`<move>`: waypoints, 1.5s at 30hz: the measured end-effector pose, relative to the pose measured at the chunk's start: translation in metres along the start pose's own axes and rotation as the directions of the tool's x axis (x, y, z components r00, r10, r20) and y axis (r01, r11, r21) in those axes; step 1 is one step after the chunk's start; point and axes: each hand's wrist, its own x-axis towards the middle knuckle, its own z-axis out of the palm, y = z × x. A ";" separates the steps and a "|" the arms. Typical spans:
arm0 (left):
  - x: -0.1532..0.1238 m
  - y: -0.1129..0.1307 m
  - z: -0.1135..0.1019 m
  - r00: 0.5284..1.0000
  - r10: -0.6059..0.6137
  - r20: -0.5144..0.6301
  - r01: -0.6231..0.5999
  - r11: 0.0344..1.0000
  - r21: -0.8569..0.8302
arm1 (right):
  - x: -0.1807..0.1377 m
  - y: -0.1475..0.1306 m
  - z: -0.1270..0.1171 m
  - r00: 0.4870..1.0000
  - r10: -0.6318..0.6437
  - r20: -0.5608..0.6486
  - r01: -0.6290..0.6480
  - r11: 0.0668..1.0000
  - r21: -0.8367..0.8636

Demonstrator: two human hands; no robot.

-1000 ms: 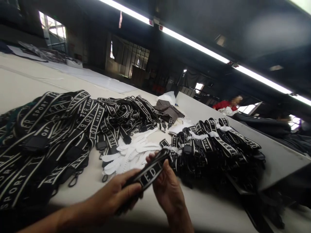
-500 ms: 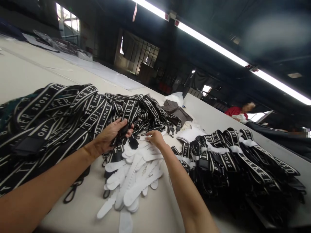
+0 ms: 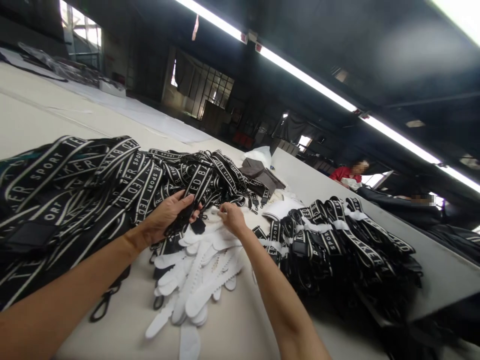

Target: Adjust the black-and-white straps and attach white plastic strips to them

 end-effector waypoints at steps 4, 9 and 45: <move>-0.001 0.001 -0.002 1.000 0.003 -0.027 -0.002 1.000 0.019 | -0.061 -0.012 -0.041 0.909 0.004 -0.416 0.150 0.929 0.338; -0.006 0.000 0.019 1.000 -0.009 0.022 0.006 0.991 0.132 | -0.130 -0.011 -0.064 0.869 0.305 -0.391 0.164 0.567 0.807; -0.025 -0.061 0.075 0.929 -0.129 0.348 -0.005 0.933 0.360 | -0.141 0.012 -0.026 0.891 0.454 -0.026 -0.094 0.238 0.967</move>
